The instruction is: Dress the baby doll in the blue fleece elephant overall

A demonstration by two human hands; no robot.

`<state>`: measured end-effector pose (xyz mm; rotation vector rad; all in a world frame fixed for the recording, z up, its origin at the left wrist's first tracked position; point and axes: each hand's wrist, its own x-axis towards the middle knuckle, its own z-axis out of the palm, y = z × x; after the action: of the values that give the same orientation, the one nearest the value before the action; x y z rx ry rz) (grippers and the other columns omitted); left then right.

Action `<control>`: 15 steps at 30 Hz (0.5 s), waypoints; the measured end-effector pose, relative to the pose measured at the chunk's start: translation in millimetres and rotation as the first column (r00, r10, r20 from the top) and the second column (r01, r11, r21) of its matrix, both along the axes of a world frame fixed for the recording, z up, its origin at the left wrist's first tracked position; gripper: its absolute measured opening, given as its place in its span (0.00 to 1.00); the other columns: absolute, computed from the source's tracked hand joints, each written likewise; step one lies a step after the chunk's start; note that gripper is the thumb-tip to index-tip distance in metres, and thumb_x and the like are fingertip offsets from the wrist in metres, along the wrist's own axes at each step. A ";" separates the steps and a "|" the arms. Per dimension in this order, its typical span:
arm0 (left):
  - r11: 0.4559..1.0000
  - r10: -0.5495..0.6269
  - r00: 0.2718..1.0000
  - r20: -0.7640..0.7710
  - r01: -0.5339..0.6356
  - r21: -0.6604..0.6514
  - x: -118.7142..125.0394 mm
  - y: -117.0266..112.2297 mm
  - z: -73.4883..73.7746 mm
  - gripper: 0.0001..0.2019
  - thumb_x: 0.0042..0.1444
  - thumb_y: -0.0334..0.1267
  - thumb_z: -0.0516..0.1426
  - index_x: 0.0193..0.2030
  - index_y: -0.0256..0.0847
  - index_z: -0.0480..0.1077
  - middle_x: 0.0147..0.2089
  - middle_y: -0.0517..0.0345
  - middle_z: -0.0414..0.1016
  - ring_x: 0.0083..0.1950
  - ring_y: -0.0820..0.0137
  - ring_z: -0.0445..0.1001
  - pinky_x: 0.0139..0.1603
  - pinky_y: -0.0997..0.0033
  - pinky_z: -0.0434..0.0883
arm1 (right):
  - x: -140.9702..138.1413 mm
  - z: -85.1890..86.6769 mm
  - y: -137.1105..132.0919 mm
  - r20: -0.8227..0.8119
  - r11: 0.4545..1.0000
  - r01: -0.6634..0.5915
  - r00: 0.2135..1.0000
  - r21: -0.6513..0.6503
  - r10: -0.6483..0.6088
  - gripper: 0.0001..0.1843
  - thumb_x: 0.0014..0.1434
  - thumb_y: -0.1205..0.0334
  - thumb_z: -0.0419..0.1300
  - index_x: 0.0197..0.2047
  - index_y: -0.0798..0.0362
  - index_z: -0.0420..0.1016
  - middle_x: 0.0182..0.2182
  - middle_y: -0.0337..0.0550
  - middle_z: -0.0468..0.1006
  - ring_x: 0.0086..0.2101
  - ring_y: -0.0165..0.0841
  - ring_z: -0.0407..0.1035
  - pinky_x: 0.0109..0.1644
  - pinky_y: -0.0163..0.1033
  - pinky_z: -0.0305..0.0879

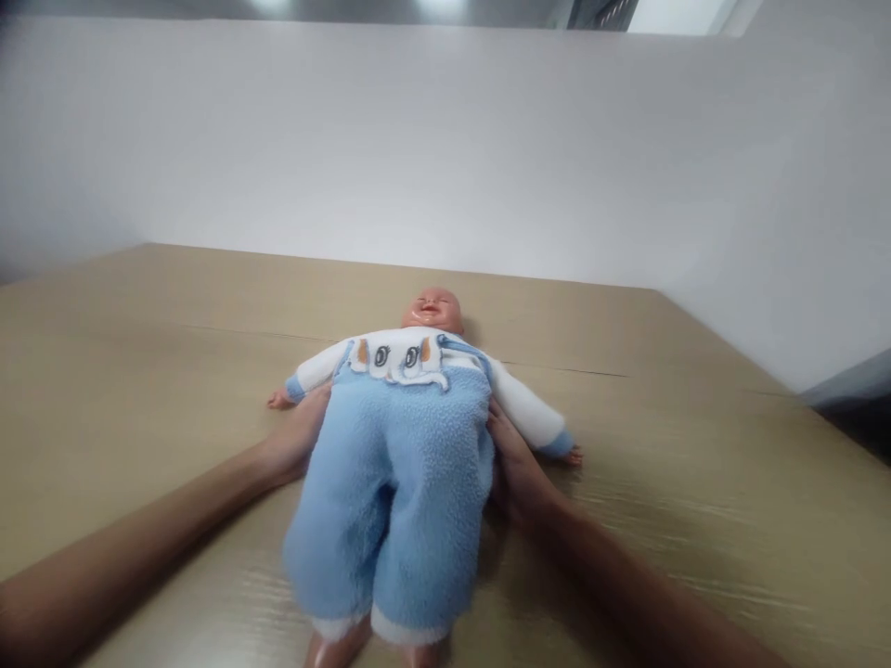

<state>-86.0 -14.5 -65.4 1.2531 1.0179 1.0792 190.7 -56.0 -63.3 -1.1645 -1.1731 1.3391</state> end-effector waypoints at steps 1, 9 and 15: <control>1.000 0.011 1.000 -0.021 -0.011 0.025 -0.5 -0.6 1.6 0.11 0.55 0.48 0.59 0.33 0.46 0.62 0.30 0.60 0.66 0.36 0.63 0.65 0.37 0.62 0.66 | -1.3 0.7 -0.8 -0.025 0.999 -0.009 1.000 -0.031 0.008 0.27 0.59 0.29 0.64 0.46 0.43 0.80 0.39 0.47 0.87 0.50 0.54 0.81 0.54 0.56 0.80; 0.986 -0.168 0.957 0.236 0.165 0.034 -10.5 1.7 14.6 0.16 0.53 0.51 0.62 0.42 0.42 0.73 0.45 0.50 0.79 0.51 0.52 0.75 0.52 0.55 0.71 | -5.0 13.1 -1.6 -0.140 0.993 0.063 0.987 -0.098 -0.076 0.18 0.57 0.39 0.65 0.40 0.44 0.75 0.38 0.45 0.87 0.49 0.55 0.80 0.51 0.54 0.79; 0.993 -0.116 0.980 0.161 0.111 0.041 -21.9 8.2 12.4 0.17 0.54 0.51 0.67 0.39 0.41 0.72 0.41 0.55 0.74 0.42 0.63 0.70 0.48 0.63 0.67 | 3.6 13.0 -0.8 -0.225 0.998 0.066 0.972 0.001 -0.064 0.15 0.60 0.44 0.67 0.43 0.44 0.75 0.42 0.41 0.85 0.46 0.49 0.78 0.52 0.51 0.77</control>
<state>-107.9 -6.3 -53.0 1.2122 0.7984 1.0937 194.3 -56.8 -50.3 -1.0064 -0.9685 1.3756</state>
